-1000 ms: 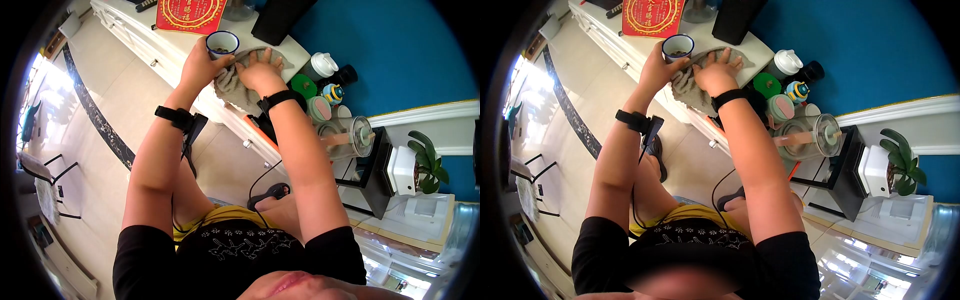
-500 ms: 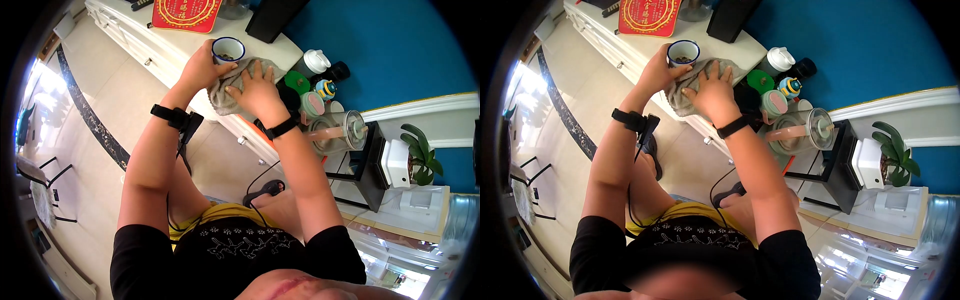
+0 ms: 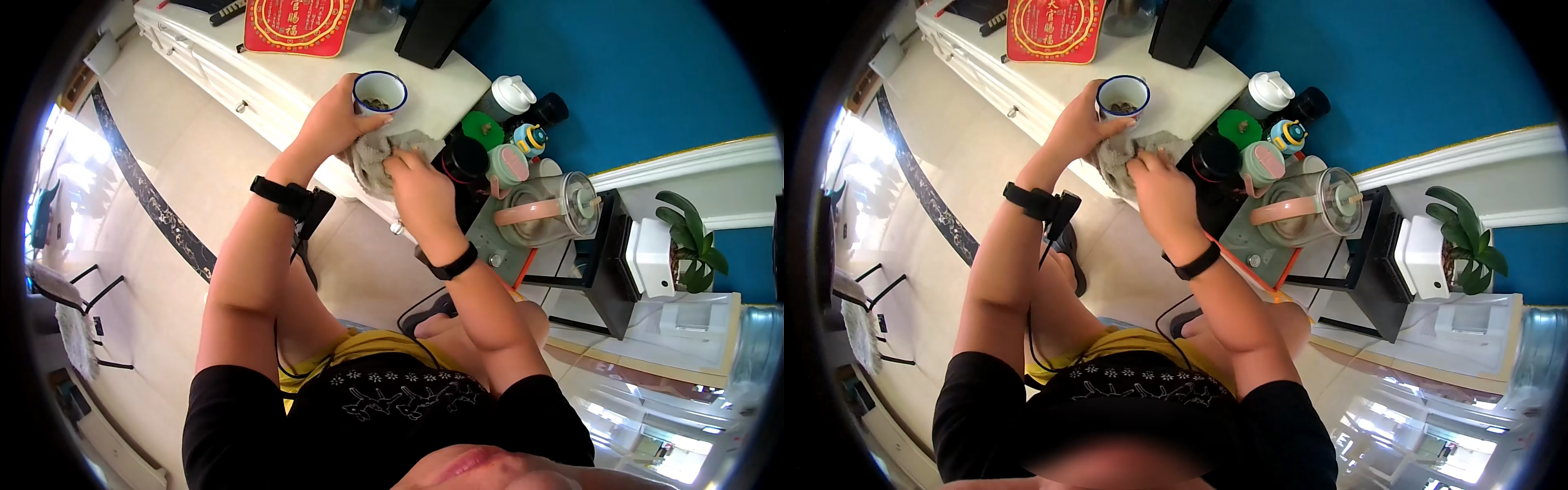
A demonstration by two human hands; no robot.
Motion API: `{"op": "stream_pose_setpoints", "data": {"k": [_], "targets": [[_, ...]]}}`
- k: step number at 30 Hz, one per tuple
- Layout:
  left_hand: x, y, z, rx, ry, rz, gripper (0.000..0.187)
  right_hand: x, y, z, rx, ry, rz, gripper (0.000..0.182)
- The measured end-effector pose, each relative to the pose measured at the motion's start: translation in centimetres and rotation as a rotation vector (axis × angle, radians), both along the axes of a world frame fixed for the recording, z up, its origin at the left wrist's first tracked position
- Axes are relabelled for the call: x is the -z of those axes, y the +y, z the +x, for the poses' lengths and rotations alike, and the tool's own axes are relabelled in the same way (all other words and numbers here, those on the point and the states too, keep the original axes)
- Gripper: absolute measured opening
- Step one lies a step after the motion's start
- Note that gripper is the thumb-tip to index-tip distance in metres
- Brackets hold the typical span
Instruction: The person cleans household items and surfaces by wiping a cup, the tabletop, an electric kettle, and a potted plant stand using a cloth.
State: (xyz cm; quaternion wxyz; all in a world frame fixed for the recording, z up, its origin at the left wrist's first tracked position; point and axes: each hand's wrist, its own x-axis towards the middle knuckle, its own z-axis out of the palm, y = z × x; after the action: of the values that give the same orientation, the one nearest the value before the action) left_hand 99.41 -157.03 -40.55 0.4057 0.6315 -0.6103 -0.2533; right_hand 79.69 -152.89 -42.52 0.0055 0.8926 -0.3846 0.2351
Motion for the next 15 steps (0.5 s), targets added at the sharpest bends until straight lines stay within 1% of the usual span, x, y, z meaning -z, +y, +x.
{"op": "stream_pose_setpoints", "data": {"k": [1, 3, 4, 5, 7, 8, 9, 11, 12, 13, 15], "targets": [[-0.3, 0.1, -0.1, 0.001, -0.004, -0.002, 0.076, -0.9, 0.3, -0.6, 0.001, -0.004, -0.002, 0.026], [-0.6, 0.4, -0.4, 0.034, -0.012, 0.035, 0.076, -2.5, 1.1, -2.1, -0.023, -0.104, 0.301, 0.028], [-0.4, 0.4, -0.7, 0.042, 0.012, 0.000, 0.077, -2.7, 1.7, -2.8, 0.013, -0.224, 0.359, 0.033], [-0.3, 0.6, -1.0, 0.039, 0.010, 0.004, 0.077, -2.9, 2.3, -3.6, 0.010, -0.225, 0.364, 0.033], [-0.7, 1.5, -2.3, 0.061, 0.043, -0.011, 0.077, -3.2, 3.2, -5.2, -0.031, -0.314, 0.248, 0.039], [-0.9, 2.2, -2.9, 0.079, 0.074, -0.047, 0.076, -3.2, 3.6, -6.0, -0.041, -0.335, 0.224, 0.044], [-1.1, 2.8, -3.4, 0.081, 0.069, -0.045, 0.076, -3.1, 3.8, -6.8, -0.039, -0.340, 0.226, 0.044], [-1.5, 4.0, -4.3, 0.174, 0.122, -0.041, 0.077, -2.4, 4.2, -8.3, 0.012, -0.412, 0.185, 0.046], [-1.6, 4.5, -4.7, 0.216, 0.166, 0.009, 0.078, -2.1, 4.2, -8.6, 0.031, -0.467, 0.198, 0.046], [-1.0, 4.7, -5.0, 0.233, 0.156, 0.021, 0.078, -1.8, 4.1, -9.0, 0.050, -0.480, 0.204, 0.046], [0.1, 4.9, -5.5, 0.365, 0.512, 0.017, 0.078, -1.7, 3.5, -9.7, 0.007, -0.553, 0.093, 0.045]]}}
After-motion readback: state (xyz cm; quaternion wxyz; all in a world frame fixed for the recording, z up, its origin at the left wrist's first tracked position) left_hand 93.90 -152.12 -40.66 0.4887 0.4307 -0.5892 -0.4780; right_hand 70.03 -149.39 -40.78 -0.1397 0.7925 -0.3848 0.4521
